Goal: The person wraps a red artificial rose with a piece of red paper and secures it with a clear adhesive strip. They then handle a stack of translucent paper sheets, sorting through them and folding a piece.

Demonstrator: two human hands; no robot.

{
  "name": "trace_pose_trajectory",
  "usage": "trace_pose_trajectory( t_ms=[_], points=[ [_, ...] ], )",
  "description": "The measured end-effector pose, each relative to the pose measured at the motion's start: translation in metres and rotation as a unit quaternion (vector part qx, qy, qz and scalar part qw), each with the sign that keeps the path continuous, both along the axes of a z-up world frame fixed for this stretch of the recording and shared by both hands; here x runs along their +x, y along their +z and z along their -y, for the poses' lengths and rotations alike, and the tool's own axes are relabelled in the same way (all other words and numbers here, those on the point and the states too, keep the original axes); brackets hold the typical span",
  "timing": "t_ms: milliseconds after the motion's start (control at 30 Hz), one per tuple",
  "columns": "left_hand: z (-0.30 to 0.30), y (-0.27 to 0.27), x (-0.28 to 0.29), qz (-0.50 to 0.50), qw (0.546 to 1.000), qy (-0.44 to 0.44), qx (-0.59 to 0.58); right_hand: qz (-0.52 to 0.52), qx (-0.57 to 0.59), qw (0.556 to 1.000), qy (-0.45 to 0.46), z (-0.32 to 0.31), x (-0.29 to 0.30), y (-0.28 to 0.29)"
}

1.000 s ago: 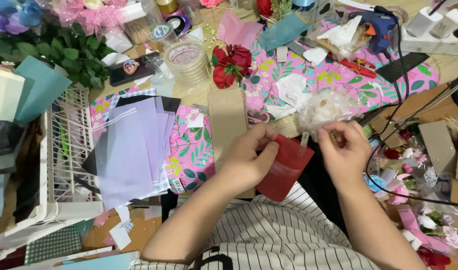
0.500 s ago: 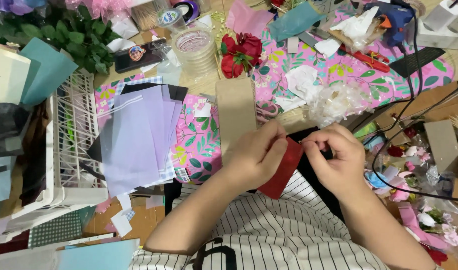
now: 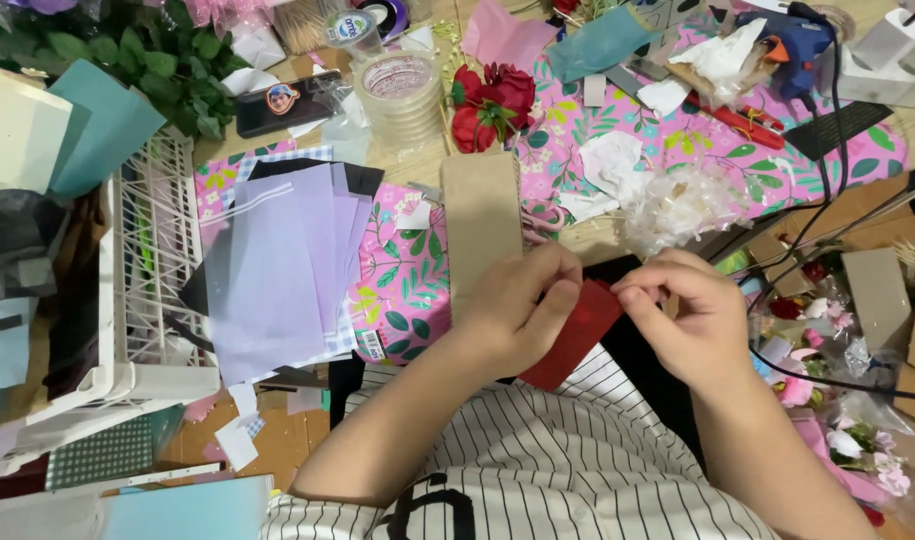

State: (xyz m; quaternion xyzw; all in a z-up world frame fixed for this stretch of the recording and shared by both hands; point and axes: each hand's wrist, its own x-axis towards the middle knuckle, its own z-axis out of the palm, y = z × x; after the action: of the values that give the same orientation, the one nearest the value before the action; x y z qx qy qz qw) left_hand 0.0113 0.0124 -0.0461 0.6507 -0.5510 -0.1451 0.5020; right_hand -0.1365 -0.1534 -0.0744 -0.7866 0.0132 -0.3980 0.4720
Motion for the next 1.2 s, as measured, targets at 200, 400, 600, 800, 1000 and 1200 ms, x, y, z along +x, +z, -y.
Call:
trace_pose_trajectory(
  t_ms=[200, 400, 600, 800, 1000, 1200],
  points=[
    [0.000, 0.015, -0.012, -0.040, 0.992, 0.003, 0.123, -0.001, -0.064, 0.997, -0.045, -0.008, -0.001, 0.008],
    [0.000, 0.008, -0.005, -0.077, 0.985, 0.051, 0.144, 0.019, -0.092, 0.992, -0.079, -0.005, -0.004, -0.004],
    [0.001, 0.015, -0.011, -0.104, 0.982, 0.061, 0.143, 0.113, -0.201, 0.972, -0.046, -0.004, -0.012, -0.006],
    [0.001, 0.016, -0.009, -0.116, 0.979, 0.055, 0.158, 0.137, -0.260, 0.954, -0.063, -0.003, -0.018, -0.009],
    [0.006, 0.006, -0.005, -0.102, 0.978, 0.068, 0.167, 0.134, -0.290, 0.945, -0.073, -0.006, -0.023, -0.009],
    [0.010, -0.001, -0.003, -0.087, 0.975, 0.088, 0.186, 0.152, -0.293, 0.939, -0.095, -0.005, -0.023, -0.021]
  ],
)
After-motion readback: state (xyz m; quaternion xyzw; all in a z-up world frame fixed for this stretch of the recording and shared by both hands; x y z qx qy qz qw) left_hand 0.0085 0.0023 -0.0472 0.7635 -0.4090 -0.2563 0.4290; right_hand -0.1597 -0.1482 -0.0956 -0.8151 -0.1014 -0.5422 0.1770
